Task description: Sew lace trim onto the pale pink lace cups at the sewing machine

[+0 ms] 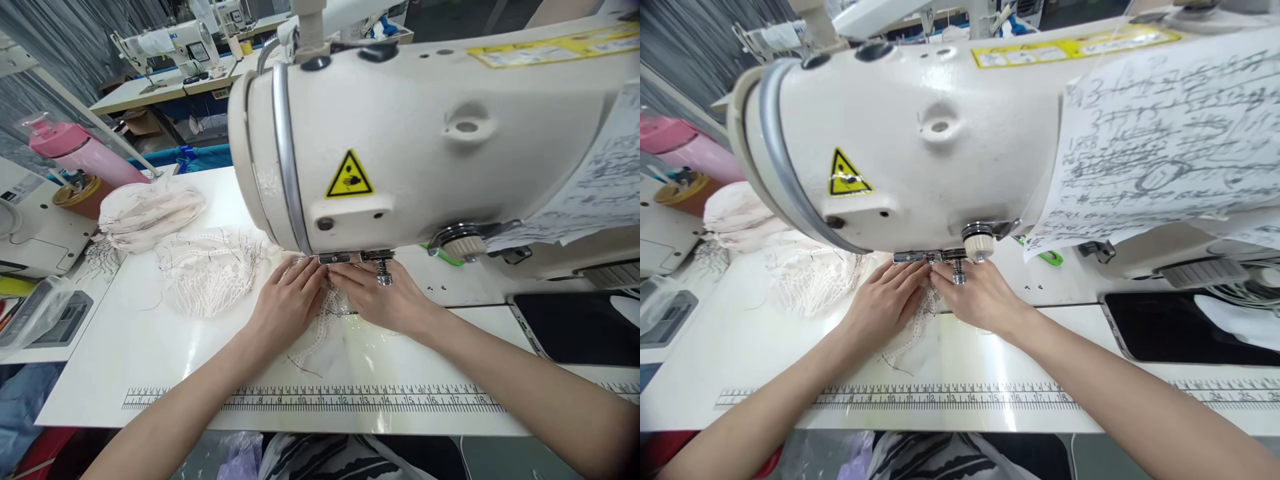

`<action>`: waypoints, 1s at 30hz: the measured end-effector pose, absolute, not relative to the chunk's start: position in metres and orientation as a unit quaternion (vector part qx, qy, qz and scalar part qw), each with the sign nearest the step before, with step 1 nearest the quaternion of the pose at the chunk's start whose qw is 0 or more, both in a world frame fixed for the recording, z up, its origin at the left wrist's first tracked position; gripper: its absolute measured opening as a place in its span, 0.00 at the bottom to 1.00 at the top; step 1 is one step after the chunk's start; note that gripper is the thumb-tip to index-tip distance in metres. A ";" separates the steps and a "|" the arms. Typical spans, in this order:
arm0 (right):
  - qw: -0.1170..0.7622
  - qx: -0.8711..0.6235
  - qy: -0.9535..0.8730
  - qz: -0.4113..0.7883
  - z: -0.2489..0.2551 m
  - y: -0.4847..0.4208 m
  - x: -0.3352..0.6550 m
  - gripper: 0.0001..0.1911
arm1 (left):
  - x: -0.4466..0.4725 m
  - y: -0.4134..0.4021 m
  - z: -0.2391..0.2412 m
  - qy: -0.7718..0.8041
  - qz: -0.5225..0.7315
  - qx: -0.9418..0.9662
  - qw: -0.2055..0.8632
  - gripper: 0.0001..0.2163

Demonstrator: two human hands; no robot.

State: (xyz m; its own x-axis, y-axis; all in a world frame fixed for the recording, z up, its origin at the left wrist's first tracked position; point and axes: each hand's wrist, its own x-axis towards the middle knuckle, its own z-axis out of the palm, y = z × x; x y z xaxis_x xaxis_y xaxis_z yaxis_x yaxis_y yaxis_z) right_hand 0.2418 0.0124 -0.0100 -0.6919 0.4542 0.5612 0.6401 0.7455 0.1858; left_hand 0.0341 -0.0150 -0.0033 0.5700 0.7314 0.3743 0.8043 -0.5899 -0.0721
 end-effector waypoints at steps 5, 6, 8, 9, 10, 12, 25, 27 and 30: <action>0.267 -0.280 -0.905 -0.178 -0.014 0.015 0.243 0.12 | 0.033 -0.015 -0.003 -0.444 -0.142 -0.879 0.103 0.16; 0.270 -0.275 -0.905 -0.179 -0.015 0.015 0.243 0.11 | 0.033 -0.015 -0.002 -0.444 -0.136 -0.880 0.100 0.16; 0.270 -0.274 -0.905 -0.182 -0.017 0.016 0.243 0.12 | 0.033 -0.016 0.002 -0.442 -0.122 -0.883 0.104 0.17; 0.268 -0.274 -0.906 -0.180 -0.016 0.016 0.242 0.12 | 0.032 -0.017 0.005 -0.438 -0.116 -0.885 0.110 0.17; 0.265 -0.274 -0.907 -0.177 -0.016 0.016 0.242 0.11 | 0.032 -0.019 0.010 -0.433 -0.112 -0.886 0.119 0.16; 0.262 -0.272 -0.910 -0.169 -0.013 0.015 0.242 0.12 | 0.028 -0.025 0.023 -0.416 -0.112 -0.893 0.132 0.15; 0.266 -0.219 -0.938 -0.041 -0.012 0.012 0.241 0.13 | -0.011 -0.088 0.032 -0.418 -0.183 -0.887 0.074 0.09; 0.284 -0.221 -0.933 -0.032 -0.012 0.012 0.241 0.11 | -0.006 -0.079 0.043 -0.465 -0.186 -0.864 0.046 0.07; 0.308 -0.230 -0.922 -0.055 -0.014 0.012 0.242 0.11 | 0.003 -0.053 0.057 -0.437 -0.133 -0.888 0.054 0.06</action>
